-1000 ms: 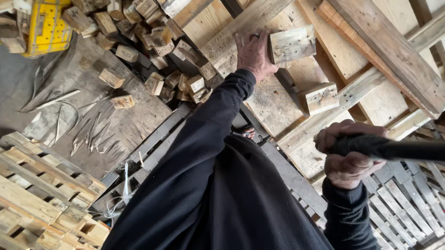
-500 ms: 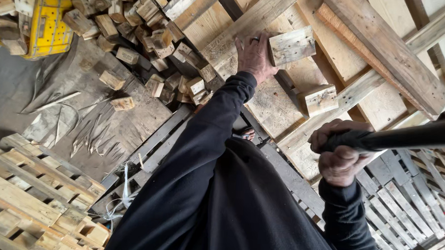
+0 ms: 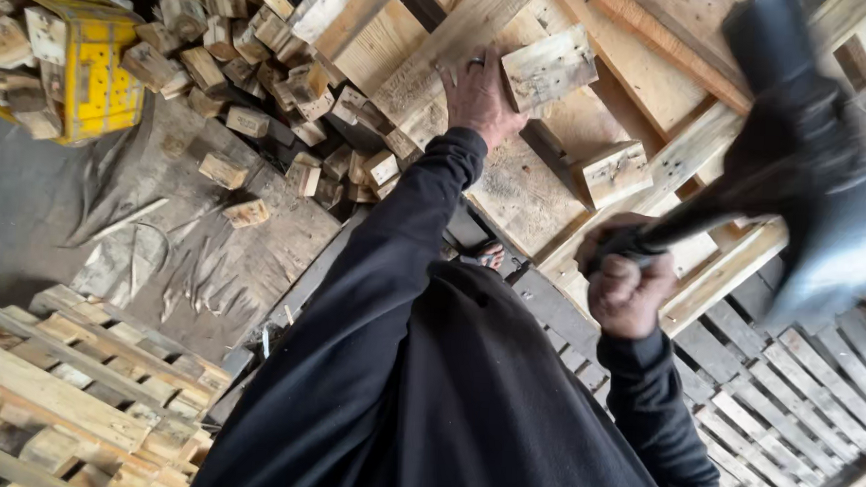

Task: The person assembles a wooden pallet by placing small wooden blocks into gaps and securing them with nails using a hammer. They repeatedly pick up blocks, position them, and hammer nails to fasten the pieces together.

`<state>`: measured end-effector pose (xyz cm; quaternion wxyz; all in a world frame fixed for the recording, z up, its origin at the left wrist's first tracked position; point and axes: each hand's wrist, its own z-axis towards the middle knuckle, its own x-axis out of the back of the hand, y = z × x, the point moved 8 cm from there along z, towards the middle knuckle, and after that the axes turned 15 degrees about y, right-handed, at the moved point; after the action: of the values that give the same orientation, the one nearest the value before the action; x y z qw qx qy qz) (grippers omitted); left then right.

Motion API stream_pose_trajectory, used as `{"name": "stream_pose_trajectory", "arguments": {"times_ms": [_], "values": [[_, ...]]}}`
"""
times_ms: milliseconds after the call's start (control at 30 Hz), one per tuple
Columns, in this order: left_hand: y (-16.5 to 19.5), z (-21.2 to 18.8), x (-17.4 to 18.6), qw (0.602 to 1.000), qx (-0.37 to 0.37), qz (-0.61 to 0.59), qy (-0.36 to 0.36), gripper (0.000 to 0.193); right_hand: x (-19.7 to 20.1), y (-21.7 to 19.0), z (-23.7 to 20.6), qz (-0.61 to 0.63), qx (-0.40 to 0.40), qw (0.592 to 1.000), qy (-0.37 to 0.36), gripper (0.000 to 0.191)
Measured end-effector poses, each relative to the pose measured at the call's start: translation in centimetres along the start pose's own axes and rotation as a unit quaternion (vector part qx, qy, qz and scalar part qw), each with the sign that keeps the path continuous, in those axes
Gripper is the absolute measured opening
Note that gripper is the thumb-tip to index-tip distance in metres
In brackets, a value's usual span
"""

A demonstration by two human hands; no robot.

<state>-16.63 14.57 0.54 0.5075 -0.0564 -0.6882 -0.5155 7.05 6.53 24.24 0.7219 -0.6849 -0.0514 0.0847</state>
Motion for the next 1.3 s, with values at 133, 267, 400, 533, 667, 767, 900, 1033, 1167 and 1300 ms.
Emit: {"name": "stream_pose_trajectory", "arguments": {"times_ms": [133,267,400,533,667,767,900,1033,1167,1300], "values": [[0.4,-0.1,0.5,0.999,0.009,-0.053,0.006,0.115,0.1,7.4,0.9,-0.353,-0.092,0.926,-0.096,0.049],[0.7,-0.2,1.8,0.999,0.004,-0.009,0.043,0.124,1.7,9.7,-0.4,-0.321,-0.176,0.927,-0.076,0.049],[0.8,-0.1,2.0,0.998,0.02,-0.032,0.042,0.115,2.1,11.6,-1.9,-0.362,-0.201,0.907,-0.078,0.044],[0.6,-0.1,2.2,0.993,0.036,-0.095,0.056,0.108,5.2,14.0,-2.8,-0.243,-0.263,0.933,-0.031,0.045],[1.3,-2.6,4.5,0.843,0.02,-0.536,0.044,0.081,15.2,12.9,-6.4,-0.151,-0.218,0.961,0.08,0.04],[-1.8,-7.7,5.4,0.828,0.197,-0.526,-0.002,0.126,24.6,12.7,-9.1,-0.338,-0.177,0.909,0.164,0.035],[-3.6,-15.8,5.9,0.892,0.205,-0.402,0.008,0.116,33.5,13.9,-10.7,-0.468,-0.14,0.85,0.2,0.037],[-2.8,-20.4,1.4,0.819,0.172,-0.542,-0.077,0.105,39.2,16.7,-10.1,-0.571,-0.141,0.787,0.184,0.042],[-2.8,-20.1,-1.7,0.985,-0.039,-0.143,-0.092,0.116,38.4,17.5,-9.1,-0.647,0.04,0.755,0.1,0.05],[-0.4,-18.0,-2.7,0.985,-0.139,-0.077,-0.061,0.118,30.3,17.4,-5.6,-0.546,0.216,0.81,0.016,0.065]]}}
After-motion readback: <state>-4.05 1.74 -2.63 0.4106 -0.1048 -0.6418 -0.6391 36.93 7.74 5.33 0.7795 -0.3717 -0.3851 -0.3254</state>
